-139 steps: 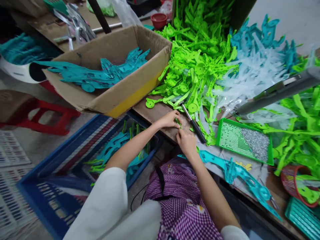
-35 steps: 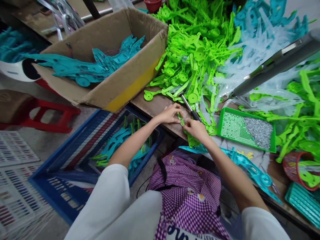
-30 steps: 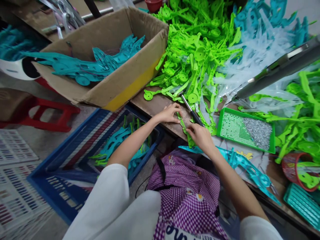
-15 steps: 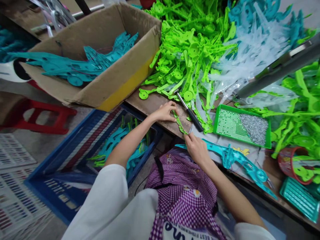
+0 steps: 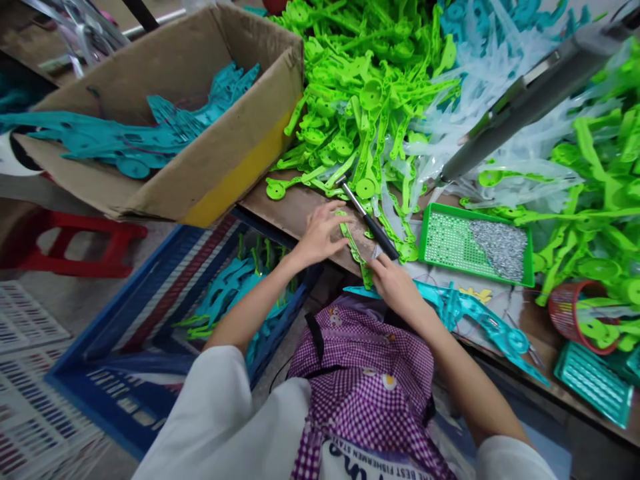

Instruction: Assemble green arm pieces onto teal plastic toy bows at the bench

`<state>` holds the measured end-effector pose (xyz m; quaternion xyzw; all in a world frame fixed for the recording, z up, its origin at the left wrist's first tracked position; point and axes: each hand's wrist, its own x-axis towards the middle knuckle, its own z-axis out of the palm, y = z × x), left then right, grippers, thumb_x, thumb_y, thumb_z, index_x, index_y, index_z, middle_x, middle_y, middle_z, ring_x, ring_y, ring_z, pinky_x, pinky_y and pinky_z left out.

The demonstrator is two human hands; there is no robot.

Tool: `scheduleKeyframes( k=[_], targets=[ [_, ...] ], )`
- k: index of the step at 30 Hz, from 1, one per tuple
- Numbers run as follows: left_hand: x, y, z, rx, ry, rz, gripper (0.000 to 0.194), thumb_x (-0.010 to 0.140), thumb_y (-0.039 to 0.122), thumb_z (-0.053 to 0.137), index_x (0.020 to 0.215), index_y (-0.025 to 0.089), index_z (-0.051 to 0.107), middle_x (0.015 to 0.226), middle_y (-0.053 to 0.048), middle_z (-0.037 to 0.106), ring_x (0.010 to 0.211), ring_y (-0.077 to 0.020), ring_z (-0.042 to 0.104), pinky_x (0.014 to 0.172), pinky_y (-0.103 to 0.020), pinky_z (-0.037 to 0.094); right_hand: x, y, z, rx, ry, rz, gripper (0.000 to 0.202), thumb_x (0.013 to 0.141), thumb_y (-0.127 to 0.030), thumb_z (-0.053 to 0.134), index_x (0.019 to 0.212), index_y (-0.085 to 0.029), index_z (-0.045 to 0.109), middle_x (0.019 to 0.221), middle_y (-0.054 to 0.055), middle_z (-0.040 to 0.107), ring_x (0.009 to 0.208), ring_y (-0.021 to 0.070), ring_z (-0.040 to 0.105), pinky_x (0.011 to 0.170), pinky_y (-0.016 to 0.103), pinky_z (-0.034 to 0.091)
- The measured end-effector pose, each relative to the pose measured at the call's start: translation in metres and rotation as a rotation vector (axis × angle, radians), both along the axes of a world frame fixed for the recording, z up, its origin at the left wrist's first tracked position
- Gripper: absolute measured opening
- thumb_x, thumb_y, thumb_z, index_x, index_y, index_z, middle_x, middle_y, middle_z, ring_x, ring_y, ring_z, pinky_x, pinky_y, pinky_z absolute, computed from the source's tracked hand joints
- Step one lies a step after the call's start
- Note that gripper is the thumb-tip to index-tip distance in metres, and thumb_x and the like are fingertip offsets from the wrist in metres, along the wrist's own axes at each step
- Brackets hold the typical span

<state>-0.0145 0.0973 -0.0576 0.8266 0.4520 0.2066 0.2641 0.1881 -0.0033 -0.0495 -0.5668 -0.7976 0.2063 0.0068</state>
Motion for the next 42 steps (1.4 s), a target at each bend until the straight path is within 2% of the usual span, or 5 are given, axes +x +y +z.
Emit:
scheduleKeyframes(
  k=[5, 10, 25, 37, 42],
  targets=[
    [0.021, -0.034, -0.015, -0.098, -0.072, -0.290, 0.019, 0.085, 0.033, 0.062, 0.104, 0.028, 0.066, 0.118, -0.002, 0.065, 0.121, -0.0225, 0.051, 0.107, -0.043, 0.023, 0.006, 0.007, -0.017, 0.003, 0.206, -0.122, 0.017, 0.089, -0.017, 0.039, 0.104, -0.017, 0.047, 0.096, 0.009, 0.060, 0.084, 0.0199, 0.058, 0.070, 0.029, 0.043],
    [0.027, -0.034, -0.030, -0.152, -0.104, -0.224, 0.012, 0.083, 0.033, 0.066, 0.092, 0.025, 0.069, 0.107, -0.001, 0.070, 0.120, -0.0214, 0.053, 0.104, -0.041, 0.025, 0.006, 0.007, -0.024, 0.063, 0.283, -0.210, 0.013, 0.083, -0.017, 0.043, 0.096, -0.019, 0.045, 0.091, 0.006, 0.057, 0.079, 0.0198, 0.056, 0.067, 0.030, 0.042],
    [0.037, -0.034, -0.013, -0.179, 0.048, -0.198, 0.003, 0.080, 0.023, 0.060, 0.079, 0.021, 0.062, 0.092, 0.002, 0.067, 0.106, -0.0218, 0.052, 0.096, -0.041, 0.021, 0.031, -0.018, -0.017, 0.134, 0.253, -0.224, 0.017, 0.096, -0.028, 0.043, 0.098, -0.020, 0.057, 0.095, 0.006, 0.057, 0.081, 0.0180, 0.059, 0.065, 0.027, 0.040],
    [0.043, -0.021, -0.003, -0.265, 0.151, -0.322, 0.010, 0.079, 0.017, 0.057, 0.085, 0.022, 0.063, 0.101, -0.001, 0.065, 0.110, -0.0270, 0.048, 0.096, -0.050, 0.023, 0.043, -0.044, -0.004, 0.168, -0.127, -0.066, 0.030, 0.091, -0.013, 0.042, 0.113, -0.021, 0.061, 0.104, 0.008, 0.064, 0.075, 0.0176, 0.061, 0.053, 0.028, 0.034],
    [0.047, -0.026, 0.003, -0.085, 0.214, -0.503, 0.054, 0.082, 0.003, 0.045, 0.120, 0.039, 0.057, 0.149, -0.002, 0.033, 0.136, -0.0301, 0.026, 0.106, -0.064, 0.009, 0.049, -0.043, -0.006, 0.104, -0.047, -0.051, 0.032, 0.091, -0.013, 0.041, 0.113, -0.022, 0.062, 0.105, 0.009, 0.062, 0.077, 0.0179, 0.061, 0.053, 0.028, 0.037]
  ],
)
